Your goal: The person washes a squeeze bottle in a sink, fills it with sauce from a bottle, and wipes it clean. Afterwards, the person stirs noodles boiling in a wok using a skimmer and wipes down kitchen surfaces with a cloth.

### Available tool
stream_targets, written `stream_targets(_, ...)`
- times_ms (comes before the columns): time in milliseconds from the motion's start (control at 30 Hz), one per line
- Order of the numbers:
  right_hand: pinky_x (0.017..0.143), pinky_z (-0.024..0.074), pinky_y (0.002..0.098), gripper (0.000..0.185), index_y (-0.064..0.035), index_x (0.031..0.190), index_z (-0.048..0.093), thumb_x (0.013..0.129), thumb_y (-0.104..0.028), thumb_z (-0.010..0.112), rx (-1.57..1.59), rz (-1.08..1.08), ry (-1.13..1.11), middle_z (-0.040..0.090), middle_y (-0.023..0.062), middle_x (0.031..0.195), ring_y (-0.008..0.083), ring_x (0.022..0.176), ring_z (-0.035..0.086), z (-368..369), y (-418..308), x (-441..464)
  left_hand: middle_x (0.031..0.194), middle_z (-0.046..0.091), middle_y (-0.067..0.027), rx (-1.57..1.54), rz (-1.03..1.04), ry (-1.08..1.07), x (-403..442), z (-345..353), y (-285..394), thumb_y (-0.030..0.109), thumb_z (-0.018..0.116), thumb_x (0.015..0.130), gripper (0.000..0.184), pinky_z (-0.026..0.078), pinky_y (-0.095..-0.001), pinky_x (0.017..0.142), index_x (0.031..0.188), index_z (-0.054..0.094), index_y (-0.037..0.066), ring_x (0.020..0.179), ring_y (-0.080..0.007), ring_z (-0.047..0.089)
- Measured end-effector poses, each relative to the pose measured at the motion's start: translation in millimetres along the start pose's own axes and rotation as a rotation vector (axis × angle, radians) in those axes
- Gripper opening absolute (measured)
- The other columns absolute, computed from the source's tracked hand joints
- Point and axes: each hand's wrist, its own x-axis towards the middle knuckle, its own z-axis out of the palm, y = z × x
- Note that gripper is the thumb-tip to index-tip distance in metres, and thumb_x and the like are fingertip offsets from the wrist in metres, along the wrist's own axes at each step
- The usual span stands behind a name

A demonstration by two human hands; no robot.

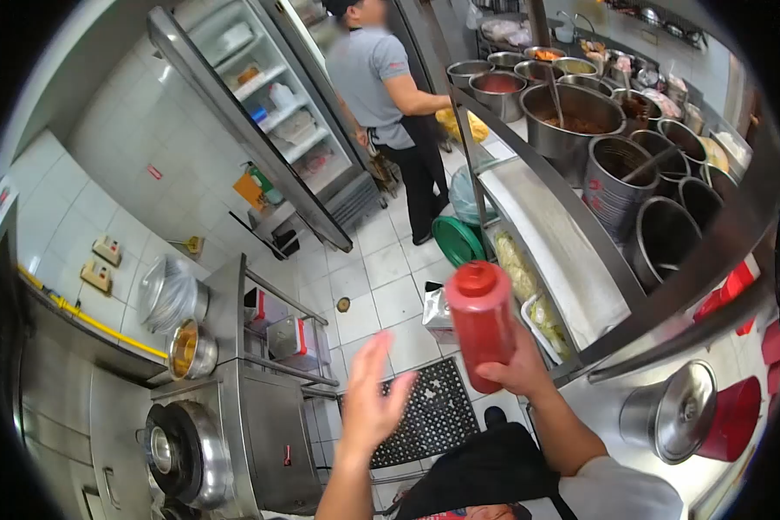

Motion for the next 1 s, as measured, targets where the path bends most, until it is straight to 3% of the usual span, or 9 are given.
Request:
stream_targets(33, 0.097, 0.0443, 0.0338, 0.088, 0.0007, 0.134, 0.043, 0.068, -0.037, 0.087, -0.020, 0.004, -0.039, 0.058, 0.0090, 0.122, 0.0166, 0.110, 0.056, 5, 8, 17, 0.134, 0.052, -0.0216, 0.055, -0.063, 0.050, -3, -12, -22, 0.012, 0.071, 0.084, 0.057, 0.042, -0.0399, 0.103, 0.135, 0.050, 0.000, 0.122, -0.0369, 0.053)
stream_targets(100, 0.096, 0.0443, 0.0335, 0.086, 0.0006, 0.133, 0.043, 0.068, -0.036, 0.086, 0.001, 0.024, -0.091, 0.058, 0.0091, 0.121, 0.0162, 0.109, 0.056, 21, 18, 53, 0.131, 0.054, -0.0175, 0.082, -0.256, 0.183, -15, -33, -59, 0.006, 0.067, 0.084, 0.053, 0.045, -0.0369, 0.099, 0.134, 0.052, 0.000, 0.118, -0.0278, 0.055)
stream_targets(167, 0.096, 0.0443, 0.0331, 0.084, 0.0006, 0.133, 0.044, 0.069, -0.035, 0.086, 0.027, 0.048, -0.160, 0.058, 0.0089, 0.120, 0.0159, 0.108, 0.056, 39, 32, 85, 0.130, 0.054, -0.0146, 0.017, -0.406, 0.317, -34, -51, -102, 0.007, 0.063, 0.088, 0.049, 0.047, -0.0352, 0.096, 0.134, 0.051, 0.000, 0.115, -0.0242, 0.056)
stream_targets(233, 0.095, 0.0444, 0.0327, 0.083, 0.0006, 0.132, 0.044, 0.070, -0.034, 0.086, 0.040, 0.078, -0.225, 0.058, 0.0085, 0.118, 0.0155, 0.106, 0.056, 53, 47, 119, 0.126, 0.057, -0.0153, 0.010, -0.568, 0.450, -43, -64, -137, 0.008, 0.063, 0.090, 0.042, 0.049, -0.0368, 0.091, 0.130, 0.054, -0.001, 0.111, -0.0258, 0.059)
stream_targets(367, 0.095, 0.0444, 0.0320, 0.077, -0.0017, 0.132, 0.046, 0.071, -0.029, 0.085, -0.032, 0.125, -0.270, 0.058, 0.0063, 0.114, 0.0145, 0.105, 0.056, 77, 90, 182, 0.124, 0.057, -0.0149, -0.051, -0.650, 0.577, -26, -81, -218, 0.010, 0.060, 0.092, 0.040, 0.050, -0.0363, 0.088, 0.130, 0.054, -0.001, 0.105, -0.0260, 0.061)
stream_targets(633, 0.101, 0.0414, 0.0351, 0.091, -0.0006, 0.139, 0.041, 0.067, -0.034, 0.086, -0.219, 0.100, -0.047, 0.056, 0.0081, 0.126, 0.0175, 0.116, 0.054, 90, 149, 306, 0.123, 0.057, -0.0173, -0.095, -0.501, 0.416, 147, -107, -393, 0.010, 0.062, 0.092, 0.040, 0.051, -0.0364, 0.086, 0.129, 0.055, 0.000, 0.102, -0.0275, 0.062)
stream_targets(867, 0.102, 0.0408, 0.0347, 0.094, -0.0017, 0.139, 0.042, 0.065, -0.037, 0.089, -0.204, 0.164, 0.302, 0.055, 0.0083, 0.128, 0.0177, 0.117, 0.054, 70, 155, 331, 0.137, 0.049, -0.0150, -0.002, -0.184, 0.242, 376, -142, -432, 0.009, 0.060, 0.092, 0.047, 0.045, -0.0371, 0.098, 0.137, 0.049, 0.002, 0.120, -0.0263, 0.053)
stream_targets(1000, 0.101, 0.0416, 0.0347, 0.099, -0.0011, 0.138, 0.042, 0.060, -0.037, 0.091, -0.210, 0.200, 0.513, 0.056, 0.0079, 0.127, 0.0181, 0.115, 0.056, 56, 174, 337, 0.146, 0.041, -0.0148, -0.038, 0.057, 0.499, 499, -150, -449, 0.011, 0.056, 0.095, 0.053, 0.039, -0.0371, 0.105, 0.145, 0.038, 0.003, 0.127, -0.0269, 0.047)
